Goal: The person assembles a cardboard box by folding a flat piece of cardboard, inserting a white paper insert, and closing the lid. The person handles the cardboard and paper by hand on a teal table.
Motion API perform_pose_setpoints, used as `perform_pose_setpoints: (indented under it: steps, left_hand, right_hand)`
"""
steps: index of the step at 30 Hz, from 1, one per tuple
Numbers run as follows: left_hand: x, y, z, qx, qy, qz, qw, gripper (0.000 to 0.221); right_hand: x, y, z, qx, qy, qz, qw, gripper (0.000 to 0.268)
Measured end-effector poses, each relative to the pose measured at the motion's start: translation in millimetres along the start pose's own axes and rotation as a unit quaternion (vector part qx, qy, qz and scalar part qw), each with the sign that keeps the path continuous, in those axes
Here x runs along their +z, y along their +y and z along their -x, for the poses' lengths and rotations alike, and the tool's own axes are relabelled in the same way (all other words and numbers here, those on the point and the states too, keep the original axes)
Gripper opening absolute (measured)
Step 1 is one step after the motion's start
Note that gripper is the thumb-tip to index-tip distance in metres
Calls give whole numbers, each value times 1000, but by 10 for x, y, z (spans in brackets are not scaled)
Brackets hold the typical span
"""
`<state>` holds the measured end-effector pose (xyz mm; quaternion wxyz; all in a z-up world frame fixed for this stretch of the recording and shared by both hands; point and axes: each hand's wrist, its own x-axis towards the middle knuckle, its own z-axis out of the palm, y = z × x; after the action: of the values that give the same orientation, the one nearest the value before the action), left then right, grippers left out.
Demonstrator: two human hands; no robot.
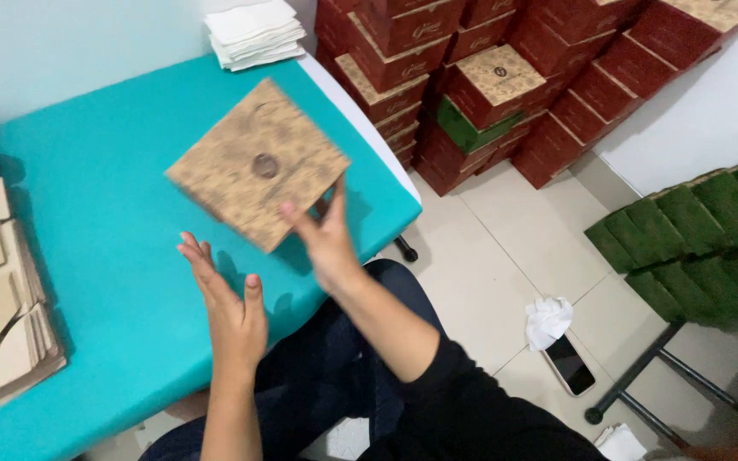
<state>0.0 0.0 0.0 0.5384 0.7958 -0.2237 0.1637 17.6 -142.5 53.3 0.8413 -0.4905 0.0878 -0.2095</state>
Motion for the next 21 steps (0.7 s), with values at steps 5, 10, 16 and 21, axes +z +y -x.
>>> perform_pose_setpoints:
  steps: [5,10,16,21]
  left_hand:
    - [-82,-197,-48,-8,-63,-225,972,68]
    - [68,-272,2,26,-95,-365,926,76]
    - [145,-499,87,17,-64,-398,915,79]
    - [179,-530,97,37,-45,-434,899,73]
  right_hand:
    - [-1506,-626,-1052,-102,212,55,970,106]
    - [-2553,-1303,-1672,-97,392,145,903,65]
    - [-2935,-1435,-2213,41,414,211,885,60]
    - [-3192,-1254,-2784,-21,515,216,829,53]
